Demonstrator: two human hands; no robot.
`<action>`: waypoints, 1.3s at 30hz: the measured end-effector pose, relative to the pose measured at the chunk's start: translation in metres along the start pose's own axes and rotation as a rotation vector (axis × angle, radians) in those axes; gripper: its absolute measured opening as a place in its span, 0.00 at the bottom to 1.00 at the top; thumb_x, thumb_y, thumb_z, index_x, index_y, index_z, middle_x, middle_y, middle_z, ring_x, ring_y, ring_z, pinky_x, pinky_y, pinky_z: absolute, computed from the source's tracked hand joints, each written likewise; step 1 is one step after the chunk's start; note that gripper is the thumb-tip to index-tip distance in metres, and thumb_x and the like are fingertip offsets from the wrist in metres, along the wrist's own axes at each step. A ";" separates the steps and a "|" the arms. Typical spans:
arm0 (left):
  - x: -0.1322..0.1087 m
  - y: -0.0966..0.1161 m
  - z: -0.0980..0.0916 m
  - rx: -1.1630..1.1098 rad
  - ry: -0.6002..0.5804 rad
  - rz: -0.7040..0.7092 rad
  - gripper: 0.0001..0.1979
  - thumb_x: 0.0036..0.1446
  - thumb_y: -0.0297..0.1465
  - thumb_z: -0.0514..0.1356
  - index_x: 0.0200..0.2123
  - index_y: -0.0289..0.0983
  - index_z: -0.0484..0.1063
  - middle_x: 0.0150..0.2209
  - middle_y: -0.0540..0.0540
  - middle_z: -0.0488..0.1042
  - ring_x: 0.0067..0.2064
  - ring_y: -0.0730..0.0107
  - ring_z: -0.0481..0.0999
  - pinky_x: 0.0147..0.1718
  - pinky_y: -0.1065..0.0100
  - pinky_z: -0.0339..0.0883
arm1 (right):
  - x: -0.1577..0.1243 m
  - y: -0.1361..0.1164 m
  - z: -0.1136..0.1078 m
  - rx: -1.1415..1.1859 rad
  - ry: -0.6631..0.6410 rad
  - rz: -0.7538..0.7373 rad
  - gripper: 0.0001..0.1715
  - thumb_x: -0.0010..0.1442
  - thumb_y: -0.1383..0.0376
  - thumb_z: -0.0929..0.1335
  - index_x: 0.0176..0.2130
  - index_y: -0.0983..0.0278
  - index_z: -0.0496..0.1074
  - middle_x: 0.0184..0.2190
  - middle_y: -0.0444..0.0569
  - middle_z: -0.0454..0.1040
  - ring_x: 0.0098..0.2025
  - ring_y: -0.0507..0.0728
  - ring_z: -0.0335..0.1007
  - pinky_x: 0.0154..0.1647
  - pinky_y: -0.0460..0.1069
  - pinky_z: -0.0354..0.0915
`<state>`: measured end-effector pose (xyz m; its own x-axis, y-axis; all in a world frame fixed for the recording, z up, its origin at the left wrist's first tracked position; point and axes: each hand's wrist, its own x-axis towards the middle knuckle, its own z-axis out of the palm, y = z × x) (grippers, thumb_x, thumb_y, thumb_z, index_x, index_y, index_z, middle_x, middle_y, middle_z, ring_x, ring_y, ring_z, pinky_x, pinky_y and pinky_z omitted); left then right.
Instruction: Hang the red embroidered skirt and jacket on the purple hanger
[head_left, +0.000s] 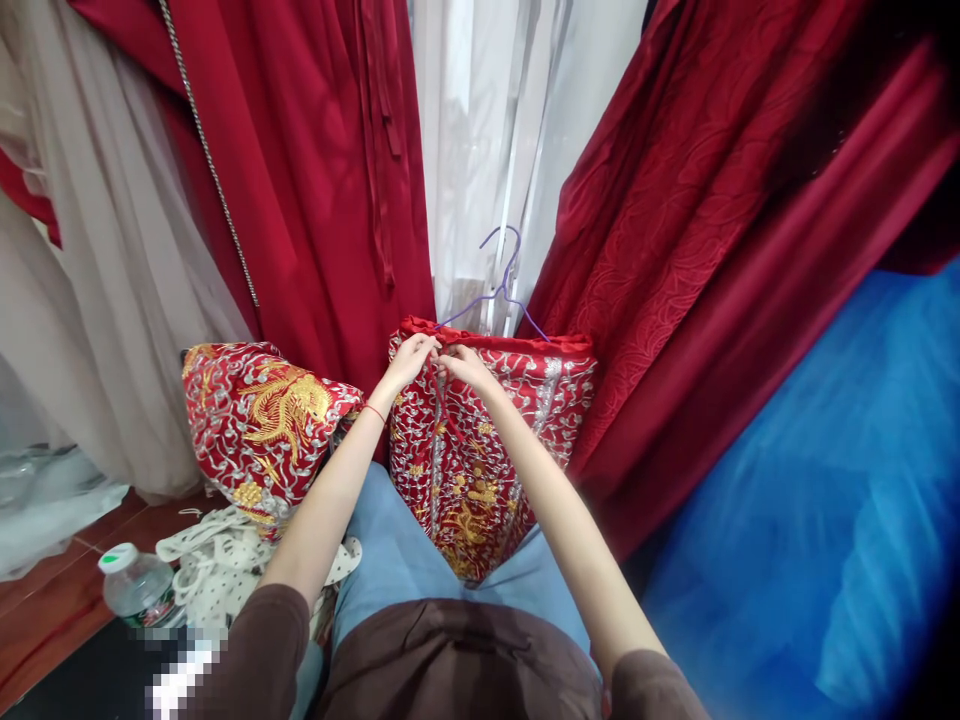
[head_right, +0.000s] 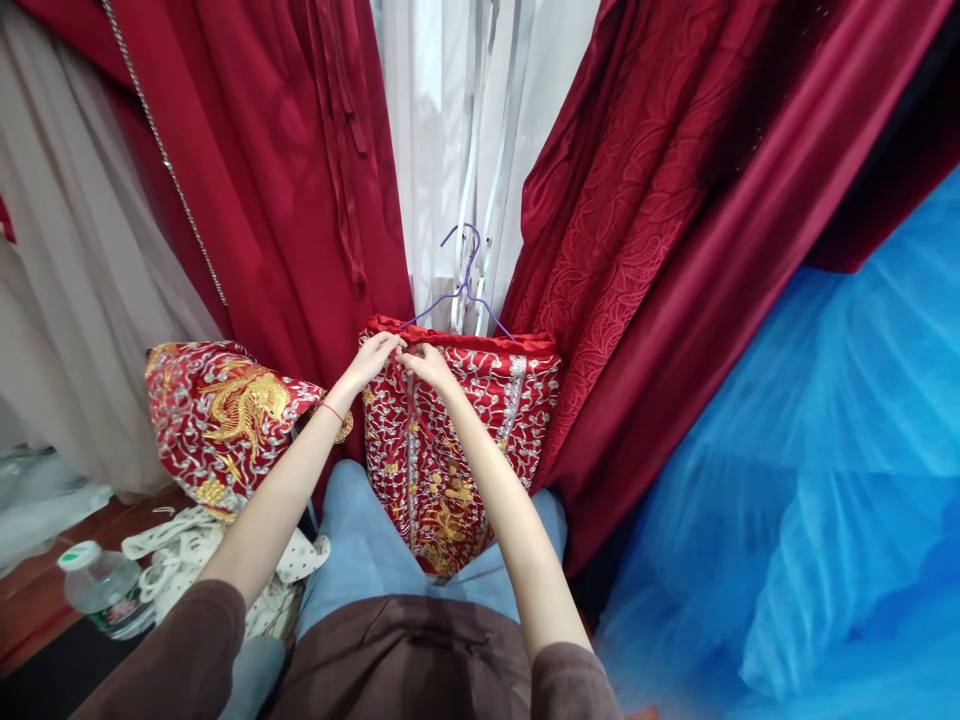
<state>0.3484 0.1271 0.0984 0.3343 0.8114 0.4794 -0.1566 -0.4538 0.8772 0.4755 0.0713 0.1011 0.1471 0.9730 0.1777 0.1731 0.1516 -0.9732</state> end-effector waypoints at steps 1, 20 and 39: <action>-0.001 -0.001 -0.001 0.017 -0.001 0.040 0.12 0.60 0.33 0.60 0.26 0.35 0.71 0.22 0.50 0.70 0.26 0.75 0.68 0.32 0.72 0.63 | 0.003 0.000 0.002 0.001 -0.018 -0.021 0.08 0.56 0.66 0.71 0.35 0.63 0.67 0.24 0.42 0.74 0.26 0.50 0.70 0.35 0.47 0.68; -0.012 0.003 -0.015 0.574 0.176 0.236 0.11 0.60 0.34 0.56 0.32 0.36 0.76 0.25 0.50 0.73 0.28 0.72 0.68 0.34 0.71 0.60 | 0.000 0.003 -0.037 -0.226 0.264 -0.171 0.19 0.61 0.56 0.63 0.25 0.64 0.69 0.15 0.36 0.53 0.19 0.48 0.48 0.23 0.45 0.50; -0.031 0.025 -0.006 0.061 0.266 0.297 0.17 0.54 0.43 0.65 0.34 0.34 0.82 0.31 0.46 0.80 0.36 0.66 0.76 0.38 0.69 0.67 | -0.034 -0.022 -0.044 -0.222 -0.085 -0.403 0.36 0.62 0.40 0.62 0.39 0.68 0.79 0.15 0.37 0.58 0.19 0.47 0.47 0.22 0.44 0.47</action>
<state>0.3284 0.0931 0.1056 0.0298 0.7053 0.7083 -0.1524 -0.6971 0.7006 0.5094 0.0271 0.1225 -0.0536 0.8566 0.5132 0.4055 0.4883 -0.7727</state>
